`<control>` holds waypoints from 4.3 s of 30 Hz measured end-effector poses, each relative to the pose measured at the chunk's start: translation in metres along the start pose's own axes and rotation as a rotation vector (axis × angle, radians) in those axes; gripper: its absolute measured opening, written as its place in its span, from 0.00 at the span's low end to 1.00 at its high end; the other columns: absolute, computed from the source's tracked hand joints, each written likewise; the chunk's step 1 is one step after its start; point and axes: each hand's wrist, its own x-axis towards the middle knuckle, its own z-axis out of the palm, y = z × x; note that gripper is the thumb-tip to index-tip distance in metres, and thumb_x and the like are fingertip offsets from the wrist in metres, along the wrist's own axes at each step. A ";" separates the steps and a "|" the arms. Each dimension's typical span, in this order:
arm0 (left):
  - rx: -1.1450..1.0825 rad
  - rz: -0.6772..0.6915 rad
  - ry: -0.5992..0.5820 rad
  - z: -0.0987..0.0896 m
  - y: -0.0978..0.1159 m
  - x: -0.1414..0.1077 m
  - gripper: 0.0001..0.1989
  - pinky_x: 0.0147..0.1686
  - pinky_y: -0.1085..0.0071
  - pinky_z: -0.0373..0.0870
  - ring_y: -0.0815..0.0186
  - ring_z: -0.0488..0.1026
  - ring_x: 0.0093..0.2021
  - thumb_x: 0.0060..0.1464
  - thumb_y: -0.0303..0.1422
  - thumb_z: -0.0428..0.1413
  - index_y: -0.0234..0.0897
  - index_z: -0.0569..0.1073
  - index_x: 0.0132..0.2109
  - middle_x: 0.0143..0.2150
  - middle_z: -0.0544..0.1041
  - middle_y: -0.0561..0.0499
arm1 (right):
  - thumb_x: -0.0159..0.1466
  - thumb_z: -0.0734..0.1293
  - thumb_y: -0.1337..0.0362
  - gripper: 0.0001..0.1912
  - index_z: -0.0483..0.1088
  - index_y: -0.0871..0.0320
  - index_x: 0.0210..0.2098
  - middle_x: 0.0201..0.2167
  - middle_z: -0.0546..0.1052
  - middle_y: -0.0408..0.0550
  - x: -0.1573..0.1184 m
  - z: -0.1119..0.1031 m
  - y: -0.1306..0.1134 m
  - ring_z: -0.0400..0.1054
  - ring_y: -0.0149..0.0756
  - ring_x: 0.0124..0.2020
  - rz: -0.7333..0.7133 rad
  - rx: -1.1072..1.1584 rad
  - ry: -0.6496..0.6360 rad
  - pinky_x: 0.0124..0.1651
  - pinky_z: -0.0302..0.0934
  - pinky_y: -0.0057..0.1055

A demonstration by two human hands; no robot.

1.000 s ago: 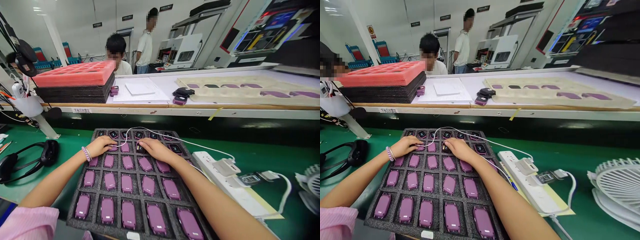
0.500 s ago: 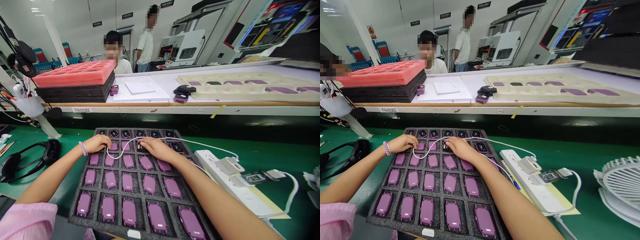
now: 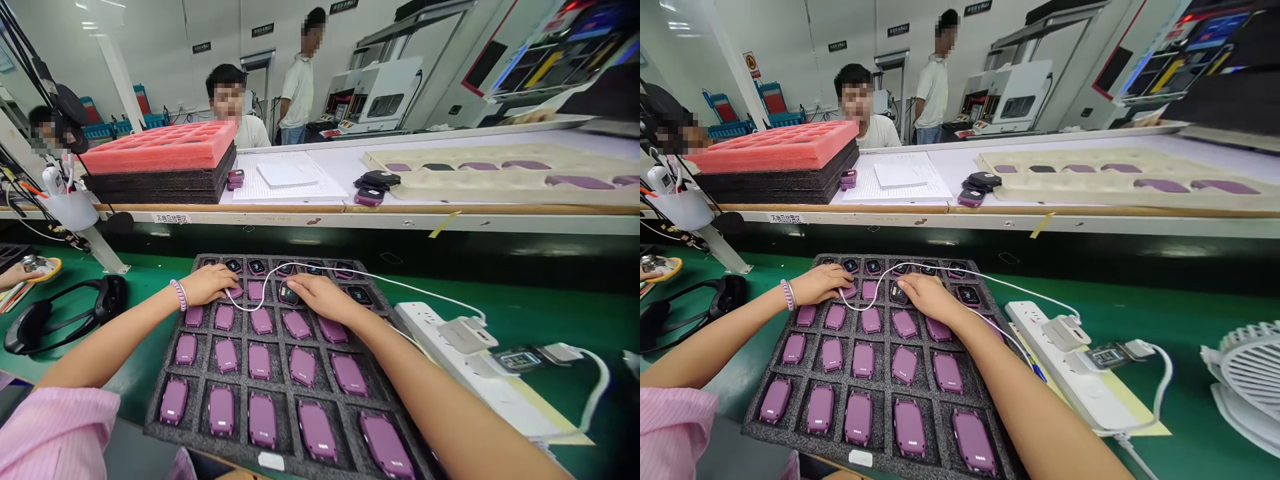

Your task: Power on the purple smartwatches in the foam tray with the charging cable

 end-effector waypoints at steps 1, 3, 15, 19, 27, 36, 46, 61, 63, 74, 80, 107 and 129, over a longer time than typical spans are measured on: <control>-0.022 -0.001 0.008 0.003 -0.001 -0.001 0.16 0.59 0.64 0.62 0.59 0.66 0.59 0.64 0.30 0.54 0.39 0.71 0.58 0.61 0.73 0.47 | 0.73 0.56 0.60 0.18 0.76 0.57 0.47 0.49 0.78 0.54 0.001 0.001 0.000 0.71 0.51 0.52 0.008 -0.001 0.000 0.57 0.63 0.45; -0.038 -0.011 0.012 0.005 -0.002 -0.002 0.18 0.60 0.62 0.61 0.59 0.64 0.61 0.65 0.30 0.52 0.41 0.69 0.60 0.61 0.72 0.48 | 0.74 0.55 0.60 0.19 0.76 0.57 0.45 0.45 0.79 0.55 0.004 0.003 0.001 0.73 0.51 0.49 0.026 0.000 0.000 0.54 0.64 0.44; -0.441 -0.180 0.018 -0.003 -0.007 0.003 0.20 0.49 0.66 0.69 0.61 0.72 0.45 0.68 0.42 0.40 0.35 0.71 0.49 0.44 0.76 0.45 | 0.75 0.55 0.56 0.19 0.76 0.55 0.44 0.42 0.80 0.50 0.007 -0.002 0.000 0.74 0.46 0.46 0.018 0.074 -0.031 0.52 0.65 0.39; -0.547 -0.232 0.006 0.004 -0.014 0.011 0.24 0.46 0.70 0.70 0.62 0.74 0.42 0.68 0.46 0.38 0.36 0.74 0.46 0.41 0.78 0.49 | 0.74 0.54 0.61 0.18 0.76 0.56 0.47 0.47 0.79 0.51 0.007 -0.007 -0.001 0.73 0.47 0.50 0.021 0.095 -0.051 0.55 0.65 0.40; -0.659 -0.345 0.026 0.014 -0.020 0.023 0.28 0.48 0.70 0.69 0.60 0.75 0.46 0.67 0.47 0.39 0.33 0.76 0.51 0.47 0.80 0.46 | 0.72 0.57 0.64 0.16 0.76 0.56 0.47 0.48 0.79 0.50 0.009 -0.009 -0.005 0.73 0.46 0.50 0.007 0.077 -0.087 0.55 0.65 0.40; -0.664 -0.302 -0.057 0.016 -0.021 0.023 0.20 0.55 0.70 0.66 0.62 0.73 0.54 0.66 0.38 0.45 0.35 0.74 0.56 0.56 0.77 0.47 | 0.68 0.60 0.69 0.14 0.78 0.57 0.44 0.44 0.77 0.55 0.010 0.001 -0.014 0.70 0.50 0.49 0.057 -0.074 0.177 0.55 0.62 0.45; -0.495 -0.490 -0.018 0.019 0.011 0.022 0.17 0.57 0.65 0.62 0.59 0.72 0.57 0.69 0.37 0.42 0.38 0.75 0.47 0.54 0.77 0.46 | 0.68 0.60 0.61 0.16 0.76 0.51 0.49 0.43 0.75 0.54 0.027 0.040 -0.033 0.72 0.50 0.45 -0.293 -0.152 -0.076 0.45 0.68 0.45; -0.386 -0.535 0.085 0.022 0.023 0.015 0.19 0.53 0.61 0.62 0.58 0.73 0.53 0.67 0.32 0.39 0.37 0.74 0.44 0.50 0.79 0.46 | 0.65 0.61 0.70 0.06 0.69 0.55 0.37 0.41 0.74 0.53 0.027 0.028 -0.046 0.72 0.48 0.44 -0.356 -0.266 -0.130 0.43 0.67 0.40; -0.387 -0.501 0.112 0.023 0.022 0.015 0.19 0.53 0.61 0.62 0.58 0.74 0.52 0.67 0.33 0.38 0.37 0.74 0.44 0.48 0.79 0.46 | 0.65 0.65 0.73 0.05 0.68 0.57 0.34 0.39 0.74 0.54 0.025 0.020 -0.059 0.71 0.48 0.43 -0.294 -0.314 -0.143 0.44 0.65 0.40; -0.515 -0.440 0.147 0.029 -0.008 0.025 0.28 0.57 0.56 0.64 0.52 0.74 0.52 0.61 0.50 0.38 0.40 0.77 0.46 0.51 0.80 0.46 | 0.66 0.71 0.73 0.12 0.68 0.60 0.47 0.49 0.76 0.53 0.036 -0.002 -0.064 0.69 0.43 0.52 -0.164 -0.112 -0.171 0.55 0.60 0.36; -0.739 -0.482 0.129 0.015 -0.003 0.031 0.22 0.55 0.59 0.66 0.52 0.75 0.49 0.56 0.48 0.47 0.39 0.79 0.40 0.46 0.81 0.47 | 0.74 0.60 0.71 0.08 0.71 0.60 0.48 0.47 0.78 0.49 0.036 -0.002 -0.046 0.72 0.37 0.48 -0.130 0.088 -0.183 0.52 0.63 0.29; -0.461 -0.638 0.311 0.028 0.064 -0.103 0.07 0.48 0.62 0.60 0.60 0.70 0.44 0.63 0.34 0.55 0.41 0.78 0.40 0.42 0.78 0.51 | 0.71 0.59 0.67 0.13 0.77 0.57 0.45 0.47 0.79 0.50 0.041 0.032 -0.038 0.74 0.46 0.49 -0.043 0.058 -0.055 0.54 0.66 0.37; -0.660 -0.591 0.122 0.012 0.013 -0.099 0.34 0.57 0.61 0.69 0.52 0.74 0.54 0.56 0.62 0.45 0.39 0.79 0.49 0.52 0.80 0.47 | 0.72 0.56 0.47 0.24 0.78 0.55 0.38 0.35 0.76 0.54 -0.133 -0.086 0.012 0.73 0.47 0.36 0.053 -0.174 0.122 0.40 0.69 0.41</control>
